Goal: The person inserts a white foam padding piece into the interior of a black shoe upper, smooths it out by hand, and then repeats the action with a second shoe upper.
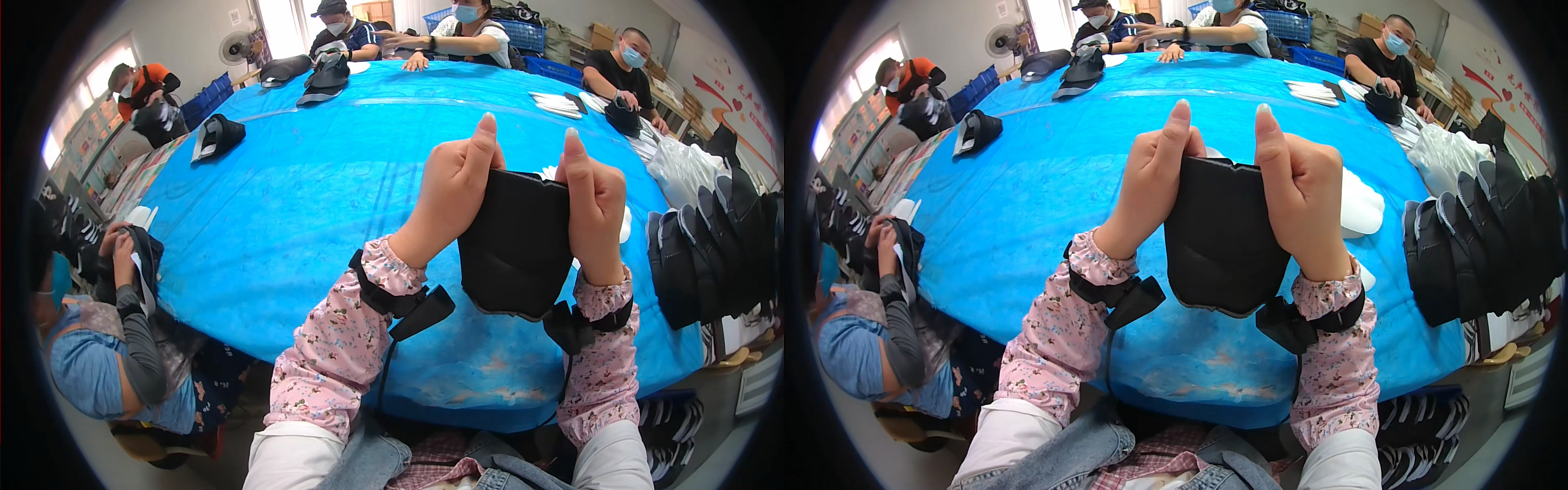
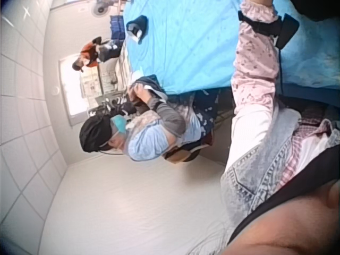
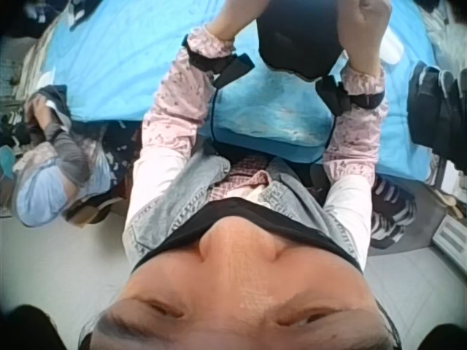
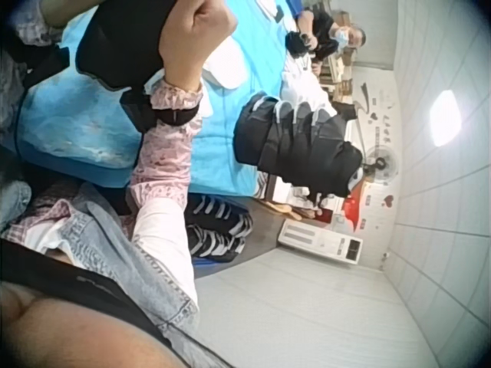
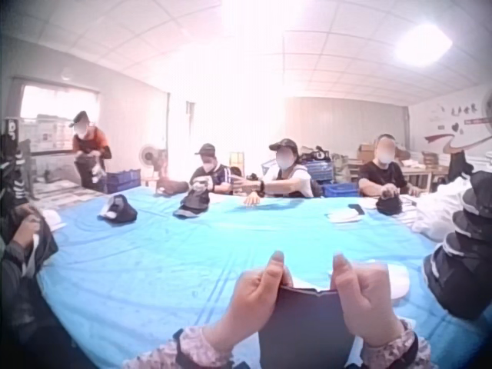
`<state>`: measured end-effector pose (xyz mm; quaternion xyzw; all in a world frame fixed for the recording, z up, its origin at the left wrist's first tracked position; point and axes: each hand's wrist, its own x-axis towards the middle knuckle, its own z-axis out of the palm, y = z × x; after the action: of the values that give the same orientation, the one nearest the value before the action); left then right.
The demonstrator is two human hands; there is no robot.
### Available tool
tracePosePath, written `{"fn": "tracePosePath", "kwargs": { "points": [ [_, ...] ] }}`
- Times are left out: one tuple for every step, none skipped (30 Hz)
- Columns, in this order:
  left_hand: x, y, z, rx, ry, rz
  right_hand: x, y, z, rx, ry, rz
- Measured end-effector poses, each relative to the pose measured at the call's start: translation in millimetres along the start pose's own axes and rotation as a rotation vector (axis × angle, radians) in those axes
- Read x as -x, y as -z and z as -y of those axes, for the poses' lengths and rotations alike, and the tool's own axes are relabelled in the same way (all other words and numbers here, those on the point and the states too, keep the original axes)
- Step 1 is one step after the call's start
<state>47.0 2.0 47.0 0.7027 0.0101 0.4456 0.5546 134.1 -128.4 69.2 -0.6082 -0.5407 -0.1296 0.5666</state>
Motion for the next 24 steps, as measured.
{"fn": "tracePosePath", "kwargs": {
  "points": [
    [1.0, 1.1, -0.5, -0.021, 0.031, 0.031, -0.2, 0.6, 0.2, -0.023, -0.007, -0.013],
    [2.2, 1.9, -1.6, -0.042, 0.064, 0.062, 0.6, -0.8, 0.9, -0.022, -0.008, -0.011],
    [2.8, 1.8, -2.0, -0.041, 0.065, 0.061, 1.6, -3.0, 2.2, -0.052, -0.007, 0.0],
    [3.0, 1.5, -2.1, -0.005, 0.073, 0.064, 2.4, -4.4, 3.1, -0.081, -0.007, 0.01],
    [3.7, 1.8, -3.2, 0.029, 0.079, 0.067, 2.8, -5.3, 3.9, -0.083, -0.007, 0.011],
    [5.0, 1.1, -4.4, 0.028, 0.08, 0.066, 3.0, -5.5, 4.9, -0.098, 0.011, 0.016],
    [6.7, -0.4, -6.0, 0.069, 0.079, 0.078, 3.2, -5.6, 6.0, -0.113, 0.029, 0.021],
    [8.4, -0.9, -7.5, 0.109, 0.079, 0.088, 3.7, -6.0, 8.5, -0.115, 0.029, 0.021],
    [9.8, -0.7, -9.0, 0.107, 0.08, 0.087, 4.2, -6.1, 12.0, -0.147, 0.023, 0.028],
    [11.1, -0.3, -10.5, 0.155, 0.099, 0.118, 4.8, -6.1, 14.9, -0.18, 0.017, 0.034],
    [11.6, -0.3, -11.7, 0.203, 0.117, 0.15, 5.2, -5.6, 17.3, -0.18, 0.018, 0.034],
    [11.7, -0.3, -11.6, 0.202, 0.117, 0.149, 5.7, -5.2, 19.5, -0.195, 0.022, 0.034],
    [11.7, -0.4, -11.1, 0.219, 0.122, 0.137, 6.0, -5.2, 20.7, -0.211, 0.026, 0.035],
    [11.0, -2.4, -10.1, 0.243, 0.126, 0.127, 5.5, -3.3, 19.4, -0.206, 0.025, 0.035],
    [10.5, -4.4, -9.8, 0.247, 0.126, 0.129, 4.5, -1.0, 17.0, -0.14, 0.028, 0.035],
    [10.0, -6.3, -9.8, 0.119, 0.081, 0.09, 3.7, 0.8, 14.6, -0.075, 0.03, 0.035],
    [9.2, -7.0, -12.3, -0.013, 0.036, 0.051, 3.2, 0.5, 11.4, -0.075, 0.03, 0.034],
    [9.7, -7.2, -15.1, -0.013, 0.036, 0.052, 3.1, -0.1, 7.6, -0.062, 0.044, 0.041],
    [11.1, -6.8, -18.5, -0.076, -0.028, 0.037, 3.2, 0.0, 5.5, -0.048, 0.057, 0.048],
    [12.0, -5.6, -21.8, -0.142, -0.092, 0.02, 3.1, 0.1, 6.6, -0.049, 0.057, 0.049],
    [11.5, -4.4, -22.1, -0.142, -0.091, 0.02, 3.0, 0.3, 9.1, -0.045, 0.065, 0.061],
    [10.3, -3.5, -22.0, -0.126, -0.105, 0.028, 2.6, 0.3, 11.4, -0.04, 0.072, 0.073],
    [9.7, -2.3, -22.6, -0.115, -0.117, 0.033, 1.6, -3.1, 14.8, -0.044, 0.072, 0.074],
    [9.7, -1.7, -20.4, -0.119, -0.115, 0.032, 0.4, -8.1, 18.8, -0.027, 0.138, 0.039]
  ]
}}
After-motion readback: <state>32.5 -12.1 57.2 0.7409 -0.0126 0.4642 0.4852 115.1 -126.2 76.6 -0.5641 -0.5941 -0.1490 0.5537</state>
